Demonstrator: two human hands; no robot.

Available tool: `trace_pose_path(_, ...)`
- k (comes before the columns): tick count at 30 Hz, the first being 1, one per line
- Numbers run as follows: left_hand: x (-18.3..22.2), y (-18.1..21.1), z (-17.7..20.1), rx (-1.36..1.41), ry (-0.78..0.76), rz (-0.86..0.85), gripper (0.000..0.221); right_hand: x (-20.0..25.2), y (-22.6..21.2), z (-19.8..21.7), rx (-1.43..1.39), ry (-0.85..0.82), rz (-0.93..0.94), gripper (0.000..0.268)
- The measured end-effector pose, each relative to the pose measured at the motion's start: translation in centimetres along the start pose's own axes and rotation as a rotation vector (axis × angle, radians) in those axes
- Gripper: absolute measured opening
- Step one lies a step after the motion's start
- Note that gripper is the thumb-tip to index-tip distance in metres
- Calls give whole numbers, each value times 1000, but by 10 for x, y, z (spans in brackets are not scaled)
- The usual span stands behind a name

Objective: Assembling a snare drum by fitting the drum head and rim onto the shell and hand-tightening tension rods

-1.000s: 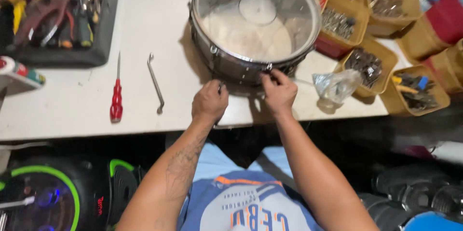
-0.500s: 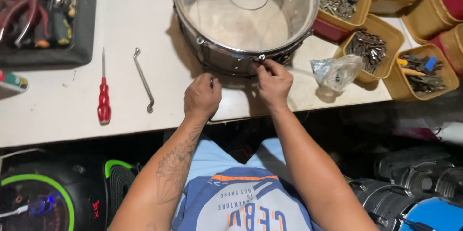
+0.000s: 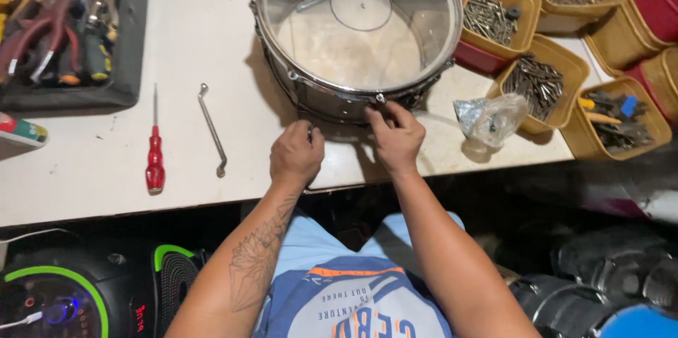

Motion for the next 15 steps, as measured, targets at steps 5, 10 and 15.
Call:
trace_pose_path(5, -4, 8, 9, -27, 28, -46, 15, -3, 9, -3, -61, 26, -18, 20)
trace_pose_path(10, -7, 16, 17, -14, 1, -33, 16, -4, 7, -1, -93, 16, -62, 25)
trace_pose_path(15, -8, 20, 20, -13, -16, -14, 18, -5, 5, 0, -32, 2, -74, 18)
Point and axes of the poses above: each hand's wrist, its own x-axis away from the middle knuckle, its own z-axis out of the back of the hand, y = z × x, the point moved 8 cm from there along -x, towards the middle knuckle, and after that the axes turned 5 degrees about y, right-handed, at the moved point
